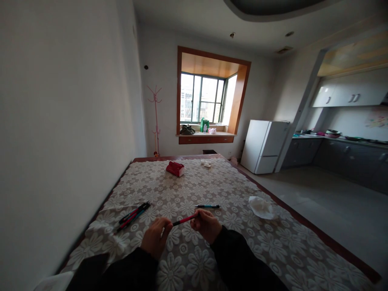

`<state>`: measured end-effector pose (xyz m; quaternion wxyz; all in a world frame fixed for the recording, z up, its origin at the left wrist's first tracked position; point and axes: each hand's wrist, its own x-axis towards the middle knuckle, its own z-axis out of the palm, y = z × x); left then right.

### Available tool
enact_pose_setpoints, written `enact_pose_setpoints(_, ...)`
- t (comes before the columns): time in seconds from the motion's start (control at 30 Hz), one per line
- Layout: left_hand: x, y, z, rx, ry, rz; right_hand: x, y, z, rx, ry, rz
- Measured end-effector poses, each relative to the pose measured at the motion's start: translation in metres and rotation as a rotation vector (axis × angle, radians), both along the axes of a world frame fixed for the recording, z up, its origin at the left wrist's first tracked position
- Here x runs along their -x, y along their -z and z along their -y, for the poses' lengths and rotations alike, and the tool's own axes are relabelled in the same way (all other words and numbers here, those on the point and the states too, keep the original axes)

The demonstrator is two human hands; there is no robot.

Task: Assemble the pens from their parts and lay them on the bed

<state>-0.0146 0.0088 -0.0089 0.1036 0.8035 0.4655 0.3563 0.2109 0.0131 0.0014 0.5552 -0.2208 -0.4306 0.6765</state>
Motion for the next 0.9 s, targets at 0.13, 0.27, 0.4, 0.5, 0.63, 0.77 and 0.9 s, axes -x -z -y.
enact_pose_setpoints(0.13,0.000,0.000,0.001,-0.034,-0.024,0.005,-0.004,0.002,-0.004,-0.038,0.032,0.073)
enact_pose_setpoints(0.27,0.002,0.000,-0.002,-0.047,-0.097,-0.010,-0.010,0.005,-0.009,-0.184,0.116,0.349)
enact_pose_setpoints(0.4,0.002,0.001,-0.004,-0.018,-0.095,-0.065,-0.019,0.011,-0.018,-0.394,0.368,0.748)
enact_pose_setpoints(0.5,0.004,0.003,-0.005,0.013,-0.108,-0.110,-0.040,0.014,-0.028,-0.430,0.413,0.966)
enact_pose_setpoints(0.63,0.012,0.007,-0.009,-0.008,-0.236,-0.204,-0.085,0.016,-0.042,-0.435,0.657,1.275)
enact_pose_setpoints(0.77,0.023,0.013,-0.014,-0.019,-0.481,-0.330,-0.113,0.023,-0.047,-0.363,0.836,1.483)
enact_pose_setpoints(0.9,0.030,0.016,-0.017,0.002,-0.601,-0.394,-0.113,0.031,-0.046,-0.353,0.887,1.548)
